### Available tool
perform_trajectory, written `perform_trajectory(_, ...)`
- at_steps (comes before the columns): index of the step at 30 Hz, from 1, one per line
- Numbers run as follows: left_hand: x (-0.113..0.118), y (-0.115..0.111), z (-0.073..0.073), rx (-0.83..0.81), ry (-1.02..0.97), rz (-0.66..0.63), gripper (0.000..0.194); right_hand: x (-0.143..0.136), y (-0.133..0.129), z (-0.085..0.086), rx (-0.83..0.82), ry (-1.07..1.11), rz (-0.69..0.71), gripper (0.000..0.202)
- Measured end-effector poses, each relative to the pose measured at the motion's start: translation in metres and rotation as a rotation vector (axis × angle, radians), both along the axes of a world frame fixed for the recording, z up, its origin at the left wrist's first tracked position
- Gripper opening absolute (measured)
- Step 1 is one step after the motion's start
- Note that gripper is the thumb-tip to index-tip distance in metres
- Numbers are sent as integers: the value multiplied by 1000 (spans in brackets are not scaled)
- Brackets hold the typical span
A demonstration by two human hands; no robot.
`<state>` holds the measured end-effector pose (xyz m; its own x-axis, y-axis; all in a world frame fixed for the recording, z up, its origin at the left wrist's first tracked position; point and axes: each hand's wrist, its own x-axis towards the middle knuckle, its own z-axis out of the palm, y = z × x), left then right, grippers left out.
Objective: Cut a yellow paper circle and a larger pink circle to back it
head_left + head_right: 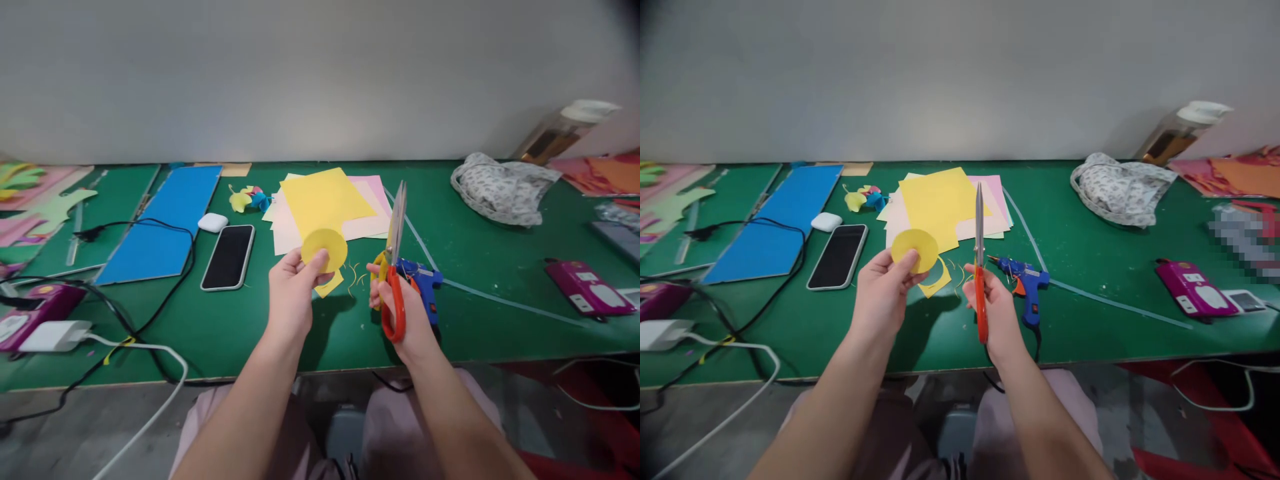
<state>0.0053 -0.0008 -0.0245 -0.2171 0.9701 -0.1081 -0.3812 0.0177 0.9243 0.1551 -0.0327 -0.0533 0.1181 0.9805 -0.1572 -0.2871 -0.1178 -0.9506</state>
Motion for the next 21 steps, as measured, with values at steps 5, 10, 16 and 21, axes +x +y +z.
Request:
perform_trajectory(5, 0, -6, 19, 112, -106, 189, 22, -12, -9, 2, -3, 27, 126, 55)
perform_trajectory(10, -2, -13, 27, 177, -131, 257, 18, -29, -17, 4, -46, -76, 210, 55)
perform_trajectory(16, 2, -14, 25, 168, -91, 240, 20, -42, -24, 2, -66, -21, 278, 46)
perform_trajectory(21, 4, -14, 24, 137, -72, 129, 21, -37, -22, 2, -67, 3, 275, 45)
